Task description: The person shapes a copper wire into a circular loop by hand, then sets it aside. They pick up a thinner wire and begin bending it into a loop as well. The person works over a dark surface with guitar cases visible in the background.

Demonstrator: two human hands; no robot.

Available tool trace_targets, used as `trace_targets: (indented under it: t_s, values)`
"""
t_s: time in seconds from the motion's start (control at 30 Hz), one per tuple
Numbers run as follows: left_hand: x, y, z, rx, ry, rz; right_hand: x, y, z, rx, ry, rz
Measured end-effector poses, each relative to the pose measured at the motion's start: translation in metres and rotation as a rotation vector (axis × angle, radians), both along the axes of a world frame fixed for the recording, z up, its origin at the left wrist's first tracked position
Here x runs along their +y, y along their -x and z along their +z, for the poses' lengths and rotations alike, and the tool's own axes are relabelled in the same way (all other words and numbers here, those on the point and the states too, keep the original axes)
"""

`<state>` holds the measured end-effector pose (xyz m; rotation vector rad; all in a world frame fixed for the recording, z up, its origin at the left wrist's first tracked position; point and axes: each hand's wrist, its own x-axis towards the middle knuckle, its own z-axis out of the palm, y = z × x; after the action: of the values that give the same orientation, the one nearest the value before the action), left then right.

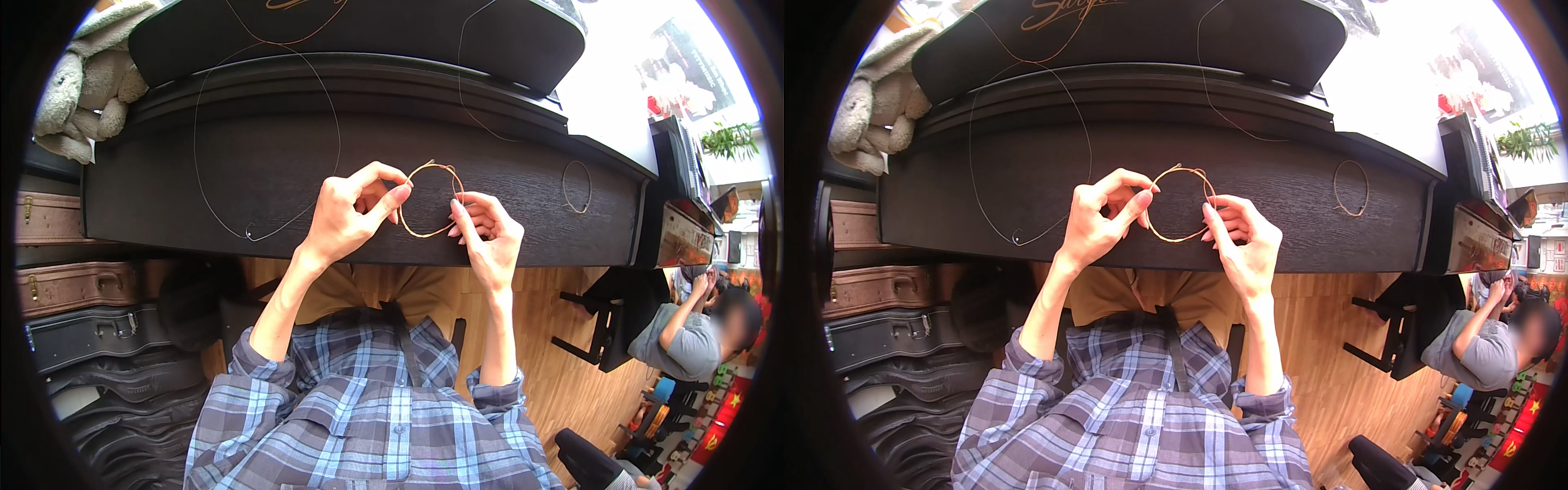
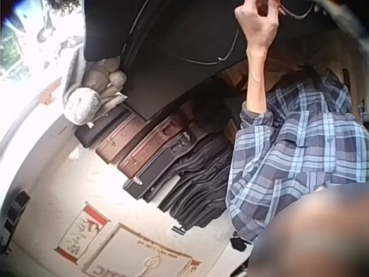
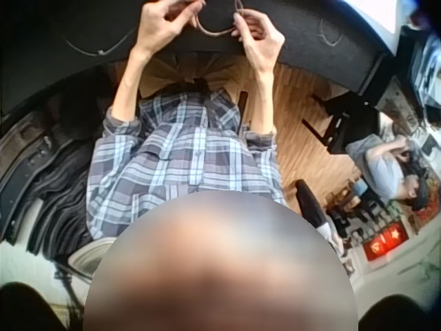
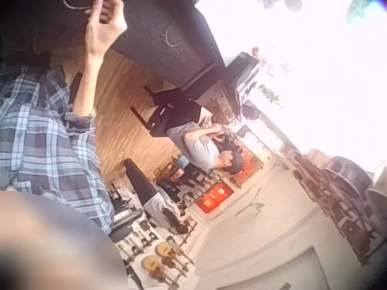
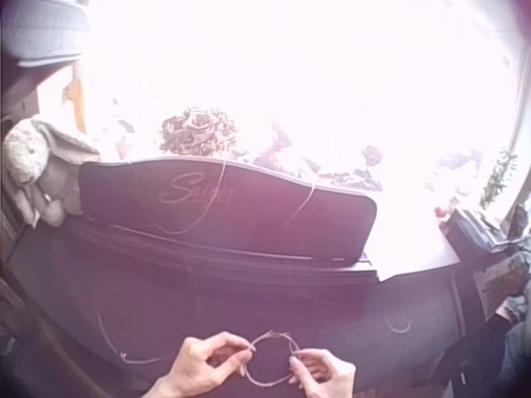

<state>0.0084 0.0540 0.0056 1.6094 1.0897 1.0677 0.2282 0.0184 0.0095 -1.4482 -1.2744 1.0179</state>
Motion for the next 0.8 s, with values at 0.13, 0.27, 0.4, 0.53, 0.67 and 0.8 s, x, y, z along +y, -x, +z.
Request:
trace_targets:
  t_s: [0.13, 0.27, 0.4, 0.53, 0.67, 0.8]
  values:
    - [0.001, -0.001, -0.001, -0.015, 0.008, 0.077, 0.000, 0.001, -0.003, 0.063, -0.075, -0.077]
    - [0.002, -0.003, 0.000, 0.009, 0.021, 0.078, 0.002, -0.019, -0.003, 0.188, -0.198, -0.214]
    - [0.001, -0.005, 0.001, 0.055, -0.004, 0.086, 0.001, -0.070, 0.003, 0.073, -0.256, -0.407]
    - [0.000, -0.006, 0.000, 0.120, -0.009, 0.097, 0.005, -0.127, 0.006, -0.025, -0.272, -0.555]
    - [0.001, -0.005, -0.003, 0.111, -0.051, 0.082, 0.004, -0.165, 0.000, -0.026, -0.273, -0.564]
    - [-0.001, -0.006, -0.004, 0.105, -0.014, 0.109, 0.006, -0.184, -0.002, -0.094, -0.219, -0.535]
